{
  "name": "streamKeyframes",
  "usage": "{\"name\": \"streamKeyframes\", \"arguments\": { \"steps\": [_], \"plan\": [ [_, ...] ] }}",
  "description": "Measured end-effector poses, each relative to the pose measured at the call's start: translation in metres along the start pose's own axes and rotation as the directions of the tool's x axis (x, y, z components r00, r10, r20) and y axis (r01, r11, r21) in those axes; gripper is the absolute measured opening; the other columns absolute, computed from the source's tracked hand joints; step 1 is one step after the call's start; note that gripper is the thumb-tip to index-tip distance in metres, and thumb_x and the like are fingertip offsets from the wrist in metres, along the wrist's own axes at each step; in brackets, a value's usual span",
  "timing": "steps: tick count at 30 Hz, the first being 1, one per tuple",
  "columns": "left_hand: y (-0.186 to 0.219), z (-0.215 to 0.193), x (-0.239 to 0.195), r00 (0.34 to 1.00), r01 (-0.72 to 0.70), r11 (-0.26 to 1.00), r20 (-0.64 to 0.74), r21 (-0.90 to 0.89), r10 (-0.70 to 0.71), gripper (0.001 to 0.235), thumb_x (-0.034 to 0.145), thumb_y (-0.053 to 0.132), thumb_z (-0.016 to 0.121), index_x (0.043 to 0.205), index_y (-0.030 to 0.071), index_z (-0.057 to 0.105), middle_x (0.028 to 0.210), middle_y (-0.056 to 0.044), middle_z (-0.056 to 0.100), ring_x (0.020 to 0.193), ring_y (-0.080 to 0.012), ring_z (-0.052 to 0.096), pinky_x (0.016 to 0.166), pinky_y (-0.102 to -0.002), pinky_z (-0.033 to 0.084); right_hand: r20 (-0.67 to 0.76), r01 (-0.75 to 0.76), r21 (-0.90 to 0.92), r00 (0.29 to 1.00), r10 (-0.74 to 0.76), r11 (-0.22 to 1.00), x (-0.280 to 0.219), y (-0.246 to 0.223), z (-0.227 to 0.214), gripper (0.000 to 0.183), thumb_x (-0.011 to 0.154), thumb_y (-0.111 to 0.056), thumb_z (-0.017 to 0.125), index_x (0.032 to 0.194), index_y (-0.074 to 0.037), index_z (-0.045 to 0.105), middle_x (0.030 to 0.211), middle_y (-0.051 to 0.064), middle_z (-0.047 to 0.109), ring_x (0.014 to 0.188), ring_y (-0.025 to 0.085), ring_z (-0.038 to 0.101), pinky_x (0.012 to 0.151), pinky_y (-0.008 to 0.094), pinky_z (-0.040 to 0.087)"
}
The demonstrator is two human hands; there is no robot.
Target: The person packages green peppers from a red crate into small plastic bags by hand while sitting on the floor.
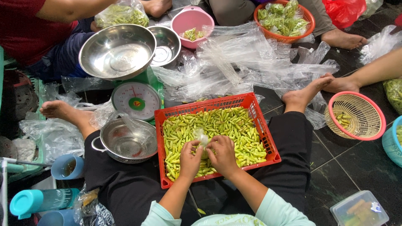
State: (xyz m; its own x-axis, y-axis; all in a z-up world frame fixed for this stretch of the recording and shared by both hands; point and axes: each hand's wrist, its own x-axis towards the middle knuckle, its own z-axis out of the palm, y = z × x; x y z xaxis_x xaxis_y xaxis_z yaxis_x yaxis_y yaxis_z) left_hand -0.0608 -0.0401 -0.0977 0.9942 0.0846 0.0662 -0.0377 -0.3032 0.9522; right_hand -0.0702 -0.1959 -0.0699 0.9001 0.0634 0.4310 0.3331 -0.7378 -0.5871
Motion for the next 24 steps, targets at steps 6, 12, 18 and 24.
{"name": "streamKeyframes", "arguments": {
  "steps": [6,12,18,24],
  "plan": [
    [-0.035,0.015,0.003,0.963,0.256,0.948,0.134,-0.189,-0.233,0.022,0.094,0.007,0.059,0.111,0.008,0.071,0.089,-0.002,0.068,0.078,-0.0081,0.060,0.066,-0.023,0.052,0.212,-0.276,0.216,0.950,0.231,0.937,-0.006,0.005,0.016,0.012,0.091,-0.016,0.069,0.102,-0.015,0.075,0.099,0.006,0.071,0.098,0.028,0.073,0.085,0.038,0.057],
    [-0.006,-0.004,0.030,0.971,0.236,0.972,-0.039,0.010,-0.236,0.032,0.088,0.020,0.071,0.119,0.011,0.069,0.111,-0.011,0.069,0.096,-0.0236,0.068,0.081,-0.036,0.055,0.199,-0.453,0.287,0.890,0.410,0.844,0.008,0.039,0.013,0.016,0.091,-0.011,0.069,0.106,-0.008,0.075,0.099,0.014,0.073,0.098,0.032,0.073,0.081,0.040,0.059],
    [-0.019,0.002,0.086,0.991,0.132,0.944,-0.010,0.303,-0.135,0.035,0.089,0.029,0.071,0.119,0.012,0.072,0.109,-0.009,0.070,0.101,-0.0303,0.069,0.090,-0.045,0.055,0.259,-0.522,0.153,0.841,0.475,0.839,0.034,0.057,0.011,0.020,0.092,-0.020,0.072,0.110,-0.011,0.075,0.105,0.010,0.074,0.100,0.026,0.074,0.083,0.039,0.059],
    [-0.055,0.042,0.131,0.939,0.221,0.847,0.129,0.484,-0.318,0.049,0.095,0.048,0.060,0.130,0.015,0.068,0.109,-0.006,0.073,0.108,-0.0306,0.069,0.089,-0.049,0.055,0.384,-0.563,0.098,0.782,0.491,0.821,0.041,0.065,0.037,0.038,0.099,-0.024,0.062,0.133,-0.007,0.064,0.123,0.018,0.072,0.121,0.036,0.066,0.100,0.049,0.053]
  ]
}}
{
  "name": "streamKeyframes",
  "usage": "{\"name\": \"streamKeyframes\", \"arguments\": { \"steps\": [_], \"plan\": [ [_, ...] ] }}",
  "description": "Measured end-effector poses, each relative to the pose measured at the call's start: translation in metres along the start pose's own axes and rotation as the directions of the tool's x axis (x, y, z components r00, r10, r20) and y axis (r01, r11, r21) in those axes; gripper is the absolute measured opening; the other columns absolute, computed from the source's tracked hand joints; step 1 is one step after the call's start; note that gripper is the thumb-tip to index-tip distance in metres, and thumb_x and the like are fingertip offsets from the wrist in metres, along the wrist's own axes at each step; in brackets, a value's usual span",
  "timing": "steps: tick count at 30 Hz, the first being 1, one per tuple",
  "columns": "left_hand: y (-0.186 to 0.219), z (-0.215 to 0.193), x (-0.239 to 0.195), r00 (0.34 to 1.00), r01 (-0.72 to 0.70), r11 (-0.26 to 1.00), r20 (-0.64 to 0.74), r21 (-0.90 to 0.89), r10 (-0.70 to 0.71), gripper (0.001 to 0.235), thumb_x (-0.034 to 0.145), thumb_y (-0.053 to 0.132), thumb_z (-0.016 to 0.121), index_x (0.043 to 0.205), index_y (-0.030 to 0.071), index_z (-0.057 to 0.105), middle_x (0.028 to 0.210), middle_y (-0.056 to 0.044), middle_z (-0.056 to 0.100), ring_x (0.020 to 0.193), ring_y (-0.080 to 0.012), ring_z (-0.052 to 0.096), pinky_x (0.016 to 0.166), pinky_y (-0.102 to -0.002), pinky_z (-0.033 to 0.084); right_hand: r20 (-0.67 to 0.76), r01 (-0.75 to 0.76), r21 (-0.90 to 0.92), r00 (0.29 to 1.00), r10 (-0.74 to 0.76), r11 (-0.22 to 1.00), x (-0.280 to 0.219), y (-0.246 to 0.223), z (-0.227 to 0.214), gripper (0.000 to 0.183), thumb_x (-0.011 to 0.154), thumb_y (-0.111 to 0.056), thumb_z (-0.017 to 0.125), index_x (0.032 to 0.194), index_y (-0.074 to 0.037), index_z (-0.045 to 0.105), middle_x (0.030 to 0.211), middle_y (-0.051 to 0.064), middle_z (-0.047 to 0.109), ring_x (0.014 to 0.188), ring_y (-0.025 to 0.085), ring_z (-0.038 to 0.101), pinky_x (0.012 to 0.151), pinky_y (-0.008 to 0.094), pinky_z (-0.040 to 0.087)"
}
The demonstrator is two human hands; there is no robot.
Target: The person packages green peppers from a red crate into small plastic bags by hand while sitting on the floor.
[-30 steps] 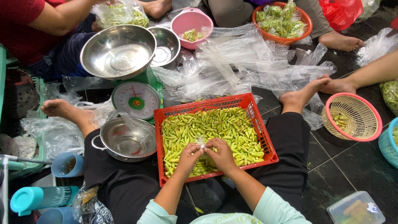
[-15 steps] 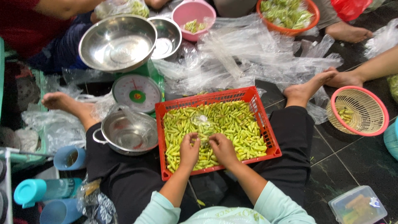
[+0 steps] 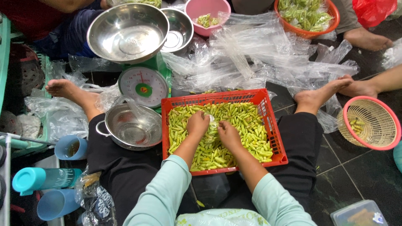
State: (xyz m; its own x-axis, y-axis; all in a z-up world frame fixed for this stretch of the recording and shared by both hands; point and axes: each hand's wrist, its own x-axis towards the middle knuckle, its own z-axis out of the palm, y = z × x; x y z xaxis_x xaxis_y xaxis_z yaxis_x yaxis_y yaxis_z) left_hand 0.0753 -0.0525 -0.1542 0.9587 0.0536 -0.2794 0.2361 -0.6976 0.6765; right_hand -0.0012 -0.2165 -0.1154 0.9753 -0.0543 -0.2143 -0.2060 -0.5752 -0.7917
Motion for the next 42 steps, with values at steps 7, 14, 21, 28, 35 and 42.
{"name": "streamKeyframes", "arguments": {
  "steps": [7,14,21,28,35,42],
  "plan": [
    [0.017,0.003,-0.008,0.998,0.025,0.995,0.058,0.101,-0.031,0.038,0.086,0.047,0.067,0.110,0.020,0.079,0.100,-0.008,0.078,0.108,-0.0357,0.072,0.091,-0.049,0.056,0.006,0.113,-0.025,0.994,-0.113,0.993,-0.006,-0.002,-0.007,0.034,0.102,-0.025,0.056,0.130,-0.008,0.066,0.119,0.019,0.074,0.116,0.039,0.067,0.098,0.053,0.053],
    [0.013,-0.004,-0.056,0.998,-0.002,0.808,0.055,-0.589,0.042,0.043,0.082,0.019,0.077,0.122,0.006,0.069,0.086,-0.006,0.075,0.080,-0.0141,0.069,0.072,-0.028,0.053,-0.186,0.263,0.006,0.948,-0.257,0.965,-0.008,0.008,0.005,0.018,0.099,-0.033,0.067,0.104,-0.017,0.074,0.107,0.009,0.073,0.109,0.035,0.068,0.095,0.047,0.053],
    [0.017,-0.029,-0.098,0.989,-0.034,0.570,0.053,-0.821,0.135,0.074,0.087,0.000,0.067,0.155,0.000,0.036,0.092,-0.012,0.071,0.087,-0.0153,0.066,0.084,-0.029,0.052,-0.251,0.484,0.000,0.847,-0.469,0.875,-0.024,-0.007,-0.001,0.012,0.086,-0.025,0.083,0.089,-0.015,0.077,0.107,0.007,0.075,0.108,0.034,0.067,0.097,0.044,0.051],
    [0.002,0.008,-0.078,0.990,-0.110,0.794,0.007,-0.598,0.142,0.068,0.083,0.018,0.075,0.147,0.020,0.054,0.096,-0.001,0.077,0.073,-0.0093,0.058,0.070,-0.026,0.049,-0.349,0.558,-0.078,0.761,-0.547,0.826,-0.017,0.002,-0.001,0.016,0.081,-0.023,0.083,0.076,-0.017,0.069,0.096,0.004,0.069,0.101,0.031,0.066,0.092,0.043,0.049],
    [-0.003,0.002,-0.083,0.981,-0.190,0.882,-0.108,-0.432,0.159,0.043,0.080,0.019,0.066,0.120,0.027,0.076,0.108,-0.002,0.068,0.091,-0.0213,0.060,0.079,-0.034,0.049,-0.346,0.673,-0.164,0.646,-0.680,0.722,-0.039,-0.022,-0.006,0.013,0.081,-0.022,0.079,0.077,-0.017,0.067,0.113,0.002,0.060,0.117,0.031,0.055,0.097,0.043,0.042],
    [0.004,-0.007,-0.098,0.830,-0.525,0.702,-0.106,-0.481,0.547,0.042,0.107,0.041,0.045,0.126,0.017,0.073,0.099,-0.011,0.066,0.097,-0.0280,0.065,0.092,-0.041,0.050,-0.462,0.688,-0.088,0.612,-0.642,0.720,-0.043,-0.026,-0.012,0.010,0.086,-0.020,0.075,0.082,-0.016,0.066,0.110,0.005,0.059,0.112,0.033,0.056,0.097,0.044,0.042]
  ]
}}
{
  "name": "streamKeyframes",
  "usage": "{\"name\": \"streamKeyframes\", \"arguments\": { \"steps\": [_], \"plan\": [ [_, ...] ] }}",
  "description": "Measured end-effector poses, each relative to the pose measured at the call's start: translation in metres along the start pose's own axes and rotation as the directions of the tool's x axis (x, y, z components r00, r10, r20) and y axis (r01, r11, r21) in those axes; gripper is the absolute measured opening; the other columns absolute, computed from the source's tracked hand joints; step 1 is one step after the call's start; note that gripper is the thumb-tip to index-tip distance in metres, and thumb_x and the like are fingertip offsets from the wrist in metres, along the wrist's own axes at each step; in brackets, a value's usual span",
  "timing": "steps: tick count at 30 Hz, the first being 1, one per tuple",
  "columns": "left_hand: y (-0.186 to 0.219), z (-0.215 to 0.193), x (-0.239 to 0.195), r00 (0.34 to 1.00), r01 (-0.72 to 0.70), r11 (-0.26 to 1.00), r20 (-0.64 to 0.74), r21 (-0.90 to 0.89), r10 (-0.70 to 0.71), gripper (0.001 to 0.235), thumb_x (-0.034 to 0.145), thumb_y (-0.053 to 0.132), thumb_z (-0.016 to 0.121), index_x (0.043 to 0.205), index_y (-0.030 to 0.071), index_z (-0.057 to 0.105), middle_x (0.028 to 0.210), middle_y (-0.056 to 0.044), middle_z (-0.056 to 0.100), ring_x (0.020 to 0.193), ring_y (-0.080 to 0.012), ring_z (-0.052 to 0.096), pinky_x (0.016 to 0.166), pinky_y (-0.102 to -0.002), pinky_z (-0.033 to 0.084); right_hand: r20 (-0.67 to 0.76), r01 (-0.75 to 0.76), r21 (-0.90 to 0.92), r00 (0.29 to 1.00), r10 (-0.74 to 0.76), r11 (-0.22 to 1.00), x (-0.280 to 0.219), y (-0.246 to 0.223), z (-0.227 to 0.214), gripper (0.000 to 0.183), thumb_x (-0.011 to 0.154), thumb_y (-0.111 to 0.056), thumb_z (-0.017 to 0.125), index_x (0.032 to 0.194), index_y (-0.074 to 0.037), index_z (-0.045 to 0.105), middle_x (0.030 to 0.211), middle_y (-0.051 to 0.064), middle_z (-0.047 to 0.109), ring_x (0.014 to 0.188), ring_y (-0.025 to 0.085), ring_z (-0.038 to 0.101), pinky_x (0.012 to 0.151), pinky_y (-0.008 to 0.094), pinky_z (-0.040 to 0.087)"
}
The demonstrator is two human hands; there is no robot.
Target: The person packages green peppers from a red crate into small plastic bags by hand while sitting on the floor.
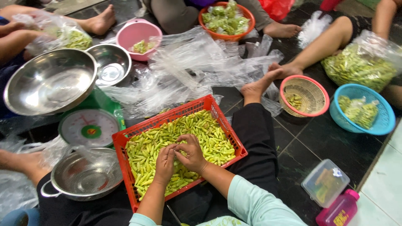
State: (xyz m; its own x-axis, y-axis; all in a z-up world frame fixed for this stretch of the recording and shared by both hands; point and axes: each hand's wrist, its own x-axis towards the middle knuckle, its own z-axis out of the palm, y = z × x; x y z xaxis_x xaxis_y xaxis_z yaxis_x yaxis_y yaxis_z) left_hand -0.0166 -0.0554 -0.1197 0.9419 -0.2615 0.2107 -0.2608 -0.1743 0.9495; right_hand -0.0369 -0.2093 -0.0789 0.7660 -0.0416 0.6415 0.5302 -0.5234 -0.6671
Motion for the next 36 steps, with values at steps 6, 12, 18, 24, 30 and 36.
{"name": "streamKeyframes", "arguments": {
  "steps": [6,12,18,24,30,36],
  "plan": [
    [0.025,0.003,0.012,0.958,-0.285,0.945,0.035,0.163,0.283,0.046,0.106,0.050,0.040,0.094,0.022,0.075,0.084,-0.004,0.065,0.088,-0.0277,0.063,0.084,-0.040,0.049,-0.064,-0.072,0.030,0.995,0.074,0.997,0.013,-0.009,-0.016,0.018,0.092,-0.026,0.070,0.080,-0.015,0.061,0.099,0.004,0.057,0.099,0.030,0.058,0.092,0.042,0.041],
    [0.028,0.004,0.005,0.970,-0.242,0.878,0.130,0.414,0.206,0.036,0.104,0.054,0.044,0.090,0.027,0.064,0.095,0.005,0.066,0.102,-0.0220,0.059,0.111,-0.051,0.030,0.020,-0.203,0.127,0.979,0.202,0.971,0.010,-0.015,-0.028,0.016,0.092,-0.015,0.069,0.079,-0.013,0.059,0.098,0.006,0.057,0.093,0.030,0.061,0.085,0.040,0.044],
    [0.027,-0.010,0.001,0.969,0.012,0.934,0.226,0.356,-0.098,0.084,0.094,0.068,0.056,0.157,0.015,0.035,0.135,-0.015,0.059,0.135,-0.0359,0.045,0.118,-0.061,0.018,0.208,-0.275,0.158,0.948,0.241,0.948,0.031,0.085,-0.030,0.007,0.081,-0.002,0.069,0.080,-0.005,0.063,0.080,0.014,0.058,0.077,0.033,0.064,0.072,0.042,0.049],
    [0.024,-0.014,0.008,0.939,0.219,0.897,0.166,0.384,-0.301,0.074,0.100,0.054,0.058,0.157,0.014,0.033,0.136,-0.013,0.057,0.137,-0.0338,0.045,0.117,-0.056,0.028,-0.233,-0.210,-0.047,0.953,0.193,0.977,0.235,0.100,-0.151,0.006,0.098,-0.004,0.062,0.100,-0.004,0.057,0.087,0.013,0.064,0.076,0.027,0.063,0.072,0.039,0.052],
    [0.011,-0.010,0.010,0.989,0.142,0.852,-0.105,0.504,-0.103,0.056,0.090,0.040,0.068,0.136,0.011,0.055,0.117,-0.008,0.067,0.110,-0.0271,0.062,0.092,-0.042,0.049,-0.121,-0.019,-0.149,0.993,0.001,0.989,0.284,0.060,-0.181,0.011,0.101,0.002,0.061,0.111,0.004,0.065,0.093,0.013,0.067,0.076,0.017,0.061,0.066,0.028,0.053],
    [0.022,-0.018,0.009,0.960,0.249,0.868,0.010,0.430,-0.280,0.045,0.100,0.035,0.061,0.139,0.013,0.053,0.121,-0.007,0.061,0.120,-0.0284,0.056,0.100,-0.045,0.046,0.138,-0.320,-0.409,0.904,0.405,0.855,0.157,0.170,-0.071,0.018,0.089,-0.023,0.072,0.104,-0.014,0.078,0.090,0.008,0.075,0.090,0.028,0.074,0.076,0.040,0.055]
  ]
}}
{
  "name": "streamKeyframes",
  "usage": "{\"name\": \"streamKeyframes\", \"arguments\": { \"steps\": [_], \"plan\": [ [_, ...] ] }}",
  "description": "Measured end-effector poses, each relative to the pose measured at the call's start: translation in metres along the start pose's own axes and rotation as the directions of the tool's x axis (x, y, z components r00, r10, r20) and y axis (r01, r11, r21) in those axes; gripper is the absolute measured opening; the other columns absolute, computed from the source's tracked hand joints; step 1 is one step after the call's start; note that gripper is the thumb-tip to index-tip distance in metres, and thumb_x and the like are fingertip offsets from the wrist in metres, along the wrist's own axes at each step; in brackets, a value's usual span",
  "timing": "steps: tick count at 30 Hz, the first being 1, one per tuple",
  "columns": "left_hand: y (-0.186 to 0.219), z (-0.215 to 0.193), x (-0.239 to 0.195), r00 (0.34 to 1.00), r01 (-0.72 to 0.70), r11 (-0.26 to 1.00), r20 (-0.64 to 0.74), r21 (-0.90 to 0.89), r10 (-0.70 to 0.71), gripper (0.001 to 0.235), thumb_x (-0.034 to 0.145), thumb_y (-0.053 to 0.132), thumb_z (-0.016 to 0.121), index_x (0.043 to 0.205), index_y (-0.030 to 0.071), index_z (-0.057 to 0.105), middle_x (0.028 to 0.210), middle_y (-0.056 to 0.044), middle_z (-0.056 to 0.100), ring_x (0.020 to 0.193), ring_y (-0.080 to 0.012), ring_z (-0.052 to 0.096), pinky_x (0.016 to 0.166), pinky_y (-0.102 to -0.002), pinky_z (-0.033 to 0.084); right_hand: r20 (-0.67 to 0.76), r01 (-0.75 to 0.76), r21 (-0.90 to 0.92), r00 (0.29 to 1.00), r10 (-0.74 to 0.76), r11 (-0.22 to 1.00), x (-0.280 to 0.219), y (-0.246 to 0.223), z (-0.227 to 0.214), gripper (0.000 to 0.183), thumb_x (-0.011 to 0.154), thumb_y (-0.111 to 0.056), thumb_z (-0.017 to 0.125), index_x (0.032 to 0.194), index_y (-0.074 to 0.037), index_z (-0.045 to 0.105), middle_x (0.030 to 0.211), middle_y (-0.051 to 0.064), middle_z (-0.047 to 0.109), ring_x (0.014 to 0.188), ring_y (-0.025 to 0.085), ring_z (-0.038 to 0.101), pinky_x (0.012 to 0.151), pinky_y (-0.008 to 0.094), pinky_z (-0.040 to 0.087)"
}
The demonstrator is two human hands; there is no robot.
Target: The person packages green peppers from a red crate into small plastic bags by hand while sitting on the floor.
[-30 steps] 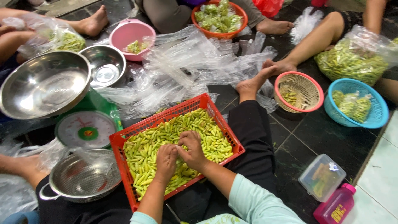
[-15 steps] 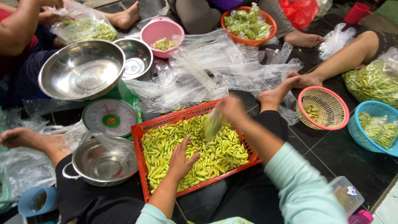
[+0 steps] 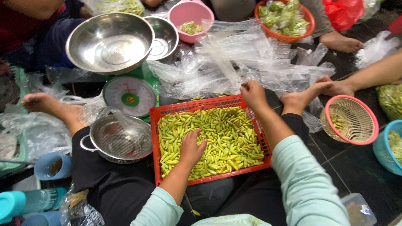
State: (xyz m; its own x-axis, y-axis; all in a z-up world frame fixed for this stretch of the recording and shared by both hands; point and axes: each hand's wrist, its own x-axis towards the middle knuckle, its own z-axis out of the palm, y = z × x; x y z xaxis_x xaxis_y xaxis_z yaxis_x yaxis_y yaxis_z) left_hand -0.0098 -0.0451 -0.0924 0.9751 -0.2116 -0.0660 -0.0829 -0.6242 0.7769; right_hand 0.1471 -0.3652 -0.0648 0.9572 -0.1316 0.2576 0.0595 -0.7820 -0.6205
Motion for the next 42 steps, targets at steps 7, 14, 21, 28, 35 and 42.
{"name": "streamKeyframes", "arguments": {
  "steps": [7,14,21,28,35,42],
  "plan": [
    [0.001,0.001,-0.001,0.998,0.019,1.000,0.051,0.022,-0.020,0.044,0.098,0.035,0.063,0.137,0.014,0.057,0.122,-0.005,0.060,0.118,-0.0244,0.056,0.099,-0.040,0.047,-0.091,0.120,-0.118,0.987,-0.131,0.986,-0.007,-0.003,0.068,0.020,0.089,-0.014,0.067,0.108,-0.013,0.074,0.098,0.008,0.067,0.094,0.028,0.071,0.082,0.038,0.056],
    [0.010,0.001,-0.005,0.983,-0.113,0.993,0.147,0.038,0.106,0.036,0.098,0.031,0.061,0.127,0.010,0.061,0.119,-0.011,0.060,0.116,-0.0315,0.057,0.097,-0.044,0.047,0.382,-0.001,-0.386,0.910,0.161,0.922,0.033,-0.078,0.089,0.046,0.096,-0.055,0.056,0.134,-0.029,0.065,0.126,0.012,0.065,0.119,0.041,0.063,0.098,0.058,0.044],
    [0.006,0.022,-0.011,0.977,-0.212,0.975,0.014,0.059,0.212,0.035,0.086,0.025,0.068,0.116,0.006,0.065,0.113,-0.013,0.061,0.102,-0.0335,0.055,0.087,-0.044,0.048,0.388,-0.226,-0.595,0.760,0.521,0.772,0.079,-0.111,0.126,0.071,0.091,-0.076,0.046,0.146,-0.032,0.056,0.173,0.020,0.005,0.155,0.050,-0.011,0.113,0.078,0.000],
    [0.013,0.014,-0.013,0.971,-0.227,0.973,0.077,0.031,0.224,0.031,0.089,0.023,0.068,0.114,0.007,0.064,0.115,-0.013,0.060,0.104,-0.0327,0.055,0.091,-0.044,0.046,0.289,-0.333,-0.637,0.732,0.617,0.695,0.091,-0.058,0.127,0.083,0.094,-0.075,0.044,0.141,-0.008,0.063,0.173,0.019,0.011,0.155,0.051,-0.011,0.111,0.078,-0.004],
    [0.025,-0.004,-0.007,0.987,-0.142,0.990,0.081,0.017,0.141,0.035,0.092,0.023,0.066,0.123,0.007,0.063,0.119,-0.012,0.060,0.110,-0.0297,0.055,0.095,-0.043,0.047,0.182,-0.335,-0.391,0.885,0.429,0.857,0.084,-0.068,0.119,0.061,0.098,-0.054,0.054,0.125,-0.001,0.069,0.127,0.019,0.060,0.120,0.043,0.050,0.104,0.066,0.024],
    [0.021,-0.012,-0.003,0.939,-0.218,0.962,-0.302,-0.165,0.161,0.067,0.095,0.029,0.071,0.146,0.006,0.035,0.137,-0.019,0.041,0.132,-0.0429,0.042,0.109,-0.058,0.038,0.246,-0.316,0.625,0.948,0.205,0.714,-0.034,-0.143,0.057,0.023,0.096,-0.026,0.068,0.083,-0.007,0.068,0.068,0.002,0.062,0.064,0.012,0.054,0.061,0.022,0.041]
  ]
}}
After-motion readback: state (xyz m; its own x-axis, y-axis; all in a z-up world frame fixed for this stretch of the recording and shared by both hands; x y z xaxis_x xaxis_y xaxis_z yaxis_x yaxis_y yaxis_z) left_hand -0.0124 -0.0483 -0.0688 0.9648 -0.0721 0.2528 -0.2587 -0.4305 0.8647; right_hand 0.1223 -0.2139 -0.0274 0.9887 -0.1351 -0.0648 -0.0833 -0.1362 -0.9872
